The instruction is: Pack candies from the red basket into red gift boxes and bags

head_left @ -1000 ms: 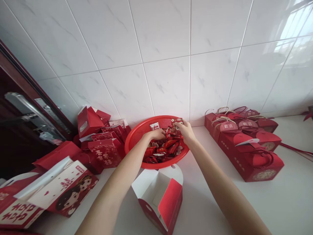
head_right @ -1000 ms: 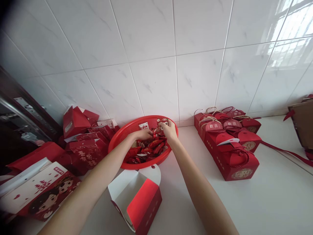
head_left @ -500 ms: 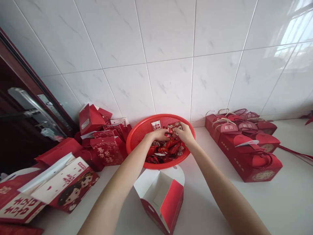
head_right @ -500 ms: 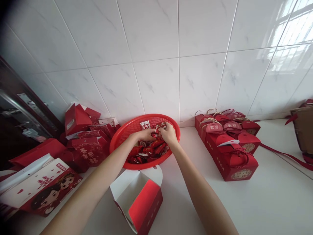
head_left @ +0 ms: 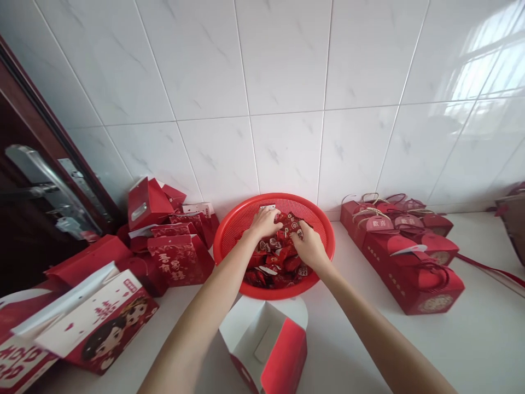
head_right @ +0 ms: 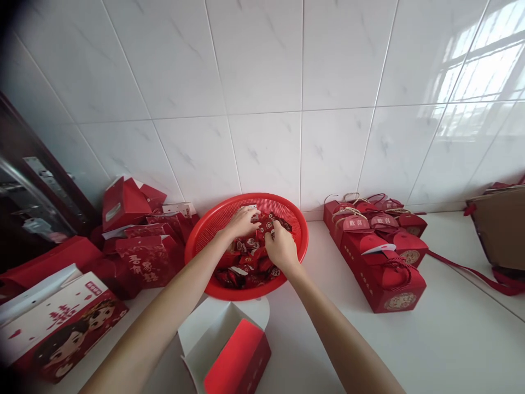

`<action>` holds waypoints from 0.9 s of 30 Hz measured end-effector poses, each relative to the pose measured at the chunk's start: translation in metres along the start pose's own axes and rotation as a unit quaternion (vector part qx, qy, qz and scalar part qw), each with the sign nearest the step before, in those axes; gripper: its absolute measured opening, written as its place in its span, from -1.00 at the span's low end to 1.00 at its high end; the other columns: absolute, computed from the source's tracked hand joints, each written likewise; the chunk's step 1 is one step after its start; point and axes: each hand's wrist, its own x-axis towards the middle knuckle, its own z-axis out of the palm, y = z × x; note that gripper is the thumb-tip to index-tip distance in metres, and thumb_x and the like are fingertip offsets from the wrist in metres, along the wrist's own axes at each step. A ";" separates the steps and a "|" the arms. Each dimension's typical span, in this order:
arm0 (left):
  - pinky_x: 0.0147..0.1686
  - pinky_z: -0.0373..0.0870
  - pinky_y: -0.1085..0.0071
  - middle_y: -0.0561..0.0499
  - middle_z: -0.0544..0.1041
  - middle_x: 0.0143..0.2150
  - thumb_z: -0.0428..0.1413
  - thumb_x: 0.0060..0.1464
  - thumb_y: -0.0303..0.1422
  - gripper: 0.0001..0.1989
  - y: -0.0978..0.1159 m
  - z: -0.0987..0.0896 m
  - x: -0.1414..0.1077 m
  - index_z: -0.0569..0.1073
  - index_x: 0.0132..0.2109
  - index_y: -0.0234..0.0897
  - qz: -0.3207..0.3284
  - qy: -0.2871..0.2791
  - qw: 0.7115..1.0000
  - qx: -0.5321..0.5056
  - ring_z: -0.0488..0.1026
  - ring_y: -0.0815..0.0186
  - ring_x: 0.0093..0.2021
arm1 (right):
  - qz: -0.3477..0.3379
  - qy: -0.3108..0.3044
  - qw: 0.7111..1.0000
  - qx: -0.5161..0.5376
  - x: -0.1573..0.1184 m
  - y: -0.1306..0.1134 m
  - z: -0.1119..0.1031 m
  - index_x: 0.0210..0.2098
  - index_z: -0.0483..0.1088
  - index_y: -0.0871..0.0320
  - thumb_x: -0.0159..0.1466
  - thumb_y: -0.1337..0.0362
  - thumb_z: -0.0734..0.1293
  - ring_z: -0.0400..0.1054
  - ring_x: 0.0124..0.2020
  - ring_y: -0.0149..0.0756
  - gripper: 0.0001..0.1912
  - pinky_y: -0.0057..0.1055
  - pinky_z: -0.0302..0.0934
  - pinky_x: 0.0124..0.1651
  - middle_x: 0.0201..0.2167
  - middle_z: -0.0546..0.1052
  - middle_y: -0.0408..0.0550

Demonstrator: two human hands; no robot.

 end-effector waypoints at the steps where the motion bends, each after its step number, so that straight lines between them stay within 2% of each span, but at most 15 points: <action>1: 0.18 0.26 0.18 -0.18 0.43 0.23 0.23 -0.02 -0.34 -0.56 -0.003 -0.001 0.002 0.50 0.06 -0.22 -0.012 0.013 1.000 0.002 0.29 -0.05 0.26 | 0.000 0.000 1.000 0.000 0.000 0.000 0.000 -0.43 0.11 0.03 0.24 0.33 0.19 0.34 -0.40 -0.20 -0.85 -0.38 0.07 -0.34 -0.46 0.43 -0.14; 6: 0.15 0.29 0.12 -0.25 0.48 0.13 0.18 0.02 -0.37 -0.55 -0.019 -0.011 0.006 0.46 0.10 -0.26 -0.084 0.082 0.993 0.006 0.35 -0.10 0.19 | 0.010 -0.009 1.000 0.005 0.005 -0.002 0.003 -0.45 0.06 0.02 0.21 0.33 0.19 0.30 -0.42 -0.19 -0.82 -0.36 0.06 -0.35 -0.50 0.38 -0.17; 11: 0.21 0.22 0.02 -0.34 0.37 0.24 0.07 0.14 -0.37 -0.55 -0.025 -0.026 0.009 0.39 0.18 -0.34 -0.164 0.221 0.962 0.001 0.26 -0.13 0.27 | 0.029 -0.028 0.999 0.014 0.005 0.000 0.002 -0.43 0.09 0.02 0.23 0.31 0.19 0.32 -0.41 -0.17 -0.86 -0.35 0.06 -0.34 -0.46 0.41 -0.14; 13: 0.22 0.17 -0.06 -0.36 0.45 0.15 0.11 0.11 -0.36 -0.61 -0.028 -0.029 0.009 0.46 0.08 -0.35 -0.215 0.218 0.952 0.003 0.28 -0.19 0.26 | 0.021 -0.030 0.999 0.012 0.004 -0.001 0.001 -0.40 0.12 0.02 0.23 0.32 0.19 0.34 -0.39 -0.17 -0.89 -0.36 0.06 -0.33 -0.44 0.43 -0.13; 16: 0.11 0.27 -0.08 -0.29 0.59 -0.09 0.17 0.06 -0.33 -0.75 -0.032 -0.031 0.009 0.54 -0.10 -0.28 -0.256 0.158 0.954 -0.012 0.42 -0.20 0.12 | 0.010 -0.043 0.999 -0.021 0.000 -0.006 0.000 -0.33 0.19 0.03 0.28 0.34 0.17 0.37 -0.34 -0.15 -0.93 -0.36 0.05 -0.32 -0.38 0.48 -0.08; 18: 0.05 0.33 -0.02 -0.22 0.61 -0.14 0.17 0.07 -0.29 -0.78 -0.032 -0.032 0.009 0.55 -0.12 -0.22 -0.254 0.158 0.954 -0.019 0.47 -0.16 0.06 | 0.005 -0.058 0.996 -0.067 -0.005 -0.011 0.001 -0.27 0.22 0.05 0.32 0.34 0.14 0.39 -0.30 -0.13 -0.93 -0.36 0.03 -0.33 -0.34 0.51 -0.03; 20: 0.07 0.31 0.00 -0.21 0.60 -0.07 0.12 0.13 -0.26 -0.74 -0.029 -0.036 0.009 0.55 -0.06 -0.20 -0.237 0.187 0.953 -0.026 0.47 -0.14 0.08 | -0.010 -0.066 0.991 -0.116 -0.011 -0.014 0.003 -0.22 0.24 0.07 0.36 0.33 0.11 0.40 -0.29 -0.12 -0.90 -0.36 0.00 -0.36 -0.28 0.53 0.01; 24: 0.18 0.18 -0.02 -0.26 0.58 0.03 0.05 0.21 -0.26 -0.64 -0.019 -0.043 0.013 0.51 0.08 -0.27 -0.172 0.299 0.938 -0.028 0.45 -0.12 0.09 | -0.077 -0.056 0.981 -0.170 -0.012 -0.012 0.011 -0.17 0.24 0.10 0.39 0.36 0.07 0.41 -0.26 -0.15 -0.85 -0.39 -0.06 -0.41 -0.19 0.53 0.04; 27: 0.19 0.18 0.04 -0.25 0.58 0.05 0.09 0.19 -0.28 -0.62 -0.016 -0.045 0.020 0.51 0.11 -0.30 -0.171 0.360 0.917 -0.007 0.47 -0.05 0.06 | -0.105 -0.042 0.977 -0.183 0.001 -0.005 0.016 -0.17 0.25 0.10 0.39 0.38 0.07 0.39 -0.31 -0.20 -0.84 -0.41 -0.07 -0.45 -0.25 0.52 -0.01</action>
